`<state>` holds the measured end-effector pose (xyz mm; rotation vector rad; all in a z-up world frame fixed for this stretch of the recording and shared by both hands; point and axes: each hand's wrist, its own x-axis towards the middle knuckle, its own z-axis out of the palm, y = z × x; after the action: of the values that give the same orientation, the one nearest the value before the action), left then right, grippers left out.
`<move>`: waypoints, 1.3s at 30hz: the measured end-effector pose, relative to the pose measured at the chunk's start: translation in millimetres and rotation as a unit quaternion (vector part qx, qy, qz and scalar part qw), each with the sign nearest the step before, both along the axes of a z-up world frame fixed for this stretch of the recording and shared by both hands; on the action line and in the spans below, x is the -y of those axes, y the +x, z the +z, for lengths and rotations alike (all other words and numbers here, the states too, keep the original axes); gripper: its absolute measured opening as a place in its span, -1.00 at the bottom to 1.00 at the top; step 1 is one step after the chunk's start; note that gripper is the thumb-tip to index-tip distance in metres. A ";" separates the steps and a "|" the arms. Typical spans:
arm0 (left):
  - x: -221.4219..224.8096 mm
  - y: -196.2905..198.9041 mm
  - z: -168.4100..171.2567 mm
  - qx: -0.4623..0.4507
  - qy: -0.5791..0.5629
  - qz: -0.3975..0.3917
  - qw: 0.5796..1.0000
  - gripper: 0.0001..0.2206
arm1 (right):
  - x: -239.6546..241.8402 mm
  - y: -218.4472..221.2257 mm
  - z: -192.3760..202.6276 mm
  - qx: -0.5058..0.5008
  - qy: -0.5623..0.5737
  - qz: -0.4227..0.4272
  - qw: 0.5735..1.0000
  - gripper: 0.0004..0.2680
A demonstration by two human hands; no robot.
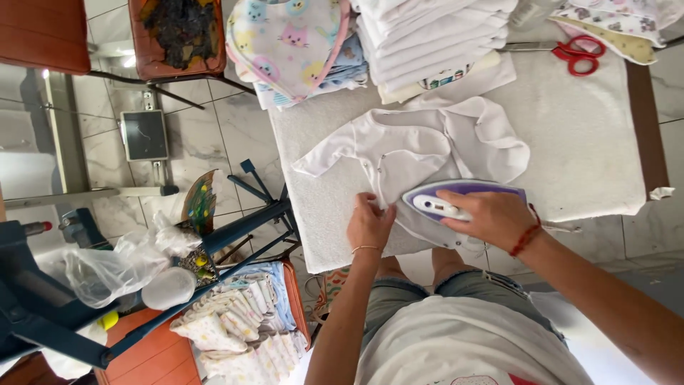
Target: Ironing and folding baby clothes on a work table
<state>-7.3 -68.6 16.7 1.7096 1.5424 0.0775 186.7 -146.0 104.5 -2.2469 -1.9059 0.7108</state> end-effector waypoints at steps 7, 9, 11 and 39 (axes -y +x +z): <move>14.8 -9.6 -19.3 0.006 0.017 -0.022 1.000 -0.85 | 13.7 -4.6 -19.5 -0.077 -0.051 -0.034 0.995 -0.68; 12.6 -9.8 -17.8 0.063 0.058 0.000 0.996 -0.86 | 15.7 -1.8 -23.3 -0.064 -0.067 0.128 0.987 -0.68; 5.7 -11.9 -15.8 0.113 0.031 0.032 0.993 -0.87 | 6.5 -3.0 -22.9 -0.025 -0.047 0.120 0.991 -0.67; -41.9 33.8 16.1 0.100 0.105 0.061 0.988 -0.90 | -4.3 -19.4 -31.2 -0.253 -0.120 -0.407 0.869 -0.54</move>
<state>26.6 -26.7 32.8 1.7079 1.5288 0.4739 167.3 -141.7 73.3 -2.3495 -0.5620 1.2307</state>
